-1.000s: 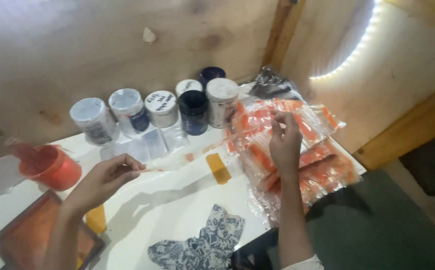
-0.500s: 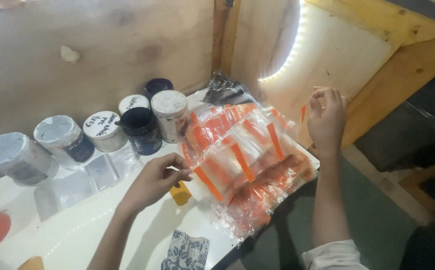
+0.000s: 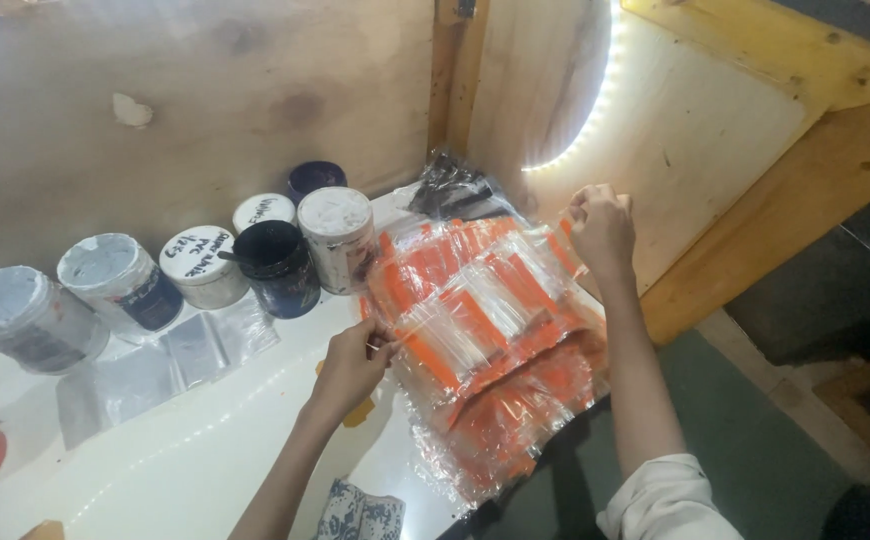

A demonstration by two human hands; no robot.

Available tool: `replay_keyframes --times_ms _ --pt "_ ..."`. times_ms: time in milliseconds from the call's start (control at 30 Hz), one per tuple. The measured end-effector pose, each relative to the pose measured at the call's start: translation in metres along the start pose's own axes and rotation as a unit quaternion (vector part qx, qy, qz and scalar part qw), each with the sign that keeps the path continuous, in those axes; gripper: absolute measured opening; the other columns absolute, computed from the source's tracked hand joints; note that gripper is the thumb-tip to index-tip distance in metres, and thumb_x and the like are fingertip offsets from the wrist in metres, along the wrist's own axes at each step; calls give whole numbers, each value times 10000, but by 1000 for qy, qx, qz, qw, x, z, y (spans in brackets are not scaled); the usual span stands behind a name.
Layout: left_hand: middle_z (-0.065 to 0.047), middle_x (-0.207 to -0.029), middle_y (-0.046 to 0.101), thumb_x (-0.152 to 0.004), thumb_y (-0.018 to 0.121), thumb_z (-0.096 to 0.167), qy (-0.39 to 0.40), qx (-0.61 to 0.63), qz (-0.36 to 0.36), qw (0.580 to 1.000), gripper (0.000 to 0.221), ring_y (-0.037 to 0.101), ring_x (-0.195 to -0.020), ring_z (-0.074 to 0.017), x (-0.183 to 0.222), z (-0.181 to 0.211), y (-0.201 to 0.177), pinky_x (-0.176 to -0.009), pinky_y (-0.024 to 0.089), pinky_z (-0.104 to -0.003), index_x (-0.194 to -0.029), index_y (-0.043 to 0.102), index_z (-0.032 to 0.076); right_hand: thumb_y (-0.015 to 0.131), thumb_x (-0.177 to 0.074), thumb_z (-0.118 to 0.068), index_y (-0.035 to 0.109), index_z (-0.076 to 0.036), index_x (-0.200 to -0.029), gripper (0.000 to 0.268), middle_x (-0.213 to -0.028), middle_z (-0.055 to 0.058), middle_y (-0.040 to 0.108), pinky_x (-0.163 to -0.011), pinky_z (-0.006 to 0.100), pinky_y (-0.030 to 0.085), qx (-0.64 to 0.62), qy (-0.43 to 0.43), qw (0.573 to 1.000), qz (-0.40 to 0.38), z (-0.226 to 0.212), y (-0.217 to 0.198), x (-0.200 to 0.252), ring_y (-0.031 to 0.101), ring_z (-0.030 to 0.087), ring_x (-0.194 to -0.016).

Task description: Spreading orange ink onto a screen printing frame using a manual scraper and organizing materials at a workstation.

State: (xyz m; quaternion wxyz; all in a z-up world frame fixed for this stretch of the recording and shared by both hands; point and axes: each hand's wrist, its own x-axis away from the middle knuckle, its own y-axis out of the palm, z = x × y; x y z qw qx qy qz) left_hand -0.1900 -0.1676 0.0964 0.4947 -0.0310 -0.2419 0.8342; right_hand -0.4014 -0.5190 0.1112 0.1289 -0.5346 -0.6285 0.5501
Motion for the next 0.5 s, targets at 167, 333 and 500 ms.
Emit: replay_keyframes --times_ms 167,333,500 --pt "-175 -927 768 -922 746 119 -9 5 5 1000 184 784 -841 -264 -10 -11 -3 -746 618 -403 -1071 744 10 688 -979 -168 703 -165 -996 24 -1064 33 630 -917 516 539 19 12 999 -29 -2 12 -9 557 336 -1162" --pt "-171 -939 771 -918 726 73 -12 13 14 1000 199 785 -836 -251 -7 -9 -5 -740 615 -394 -1111 734 24 693 -983 -177 713 -167 -991 24 -1066 42 633 -918 524 543 39 10 998 -45 -2 22 -13 553 339 -1172" --pt "-182 -971 773 -906 718 46 -28 15 12 999 258 763 -832 -249 -5 -8 -8 -726 579 -377 -1163 716 53 681 -997 -176 722 -170 -1029 52 -1080 43 617 -906 551 556 58 28 995 -74 2 25 -14 552 341 -1175"
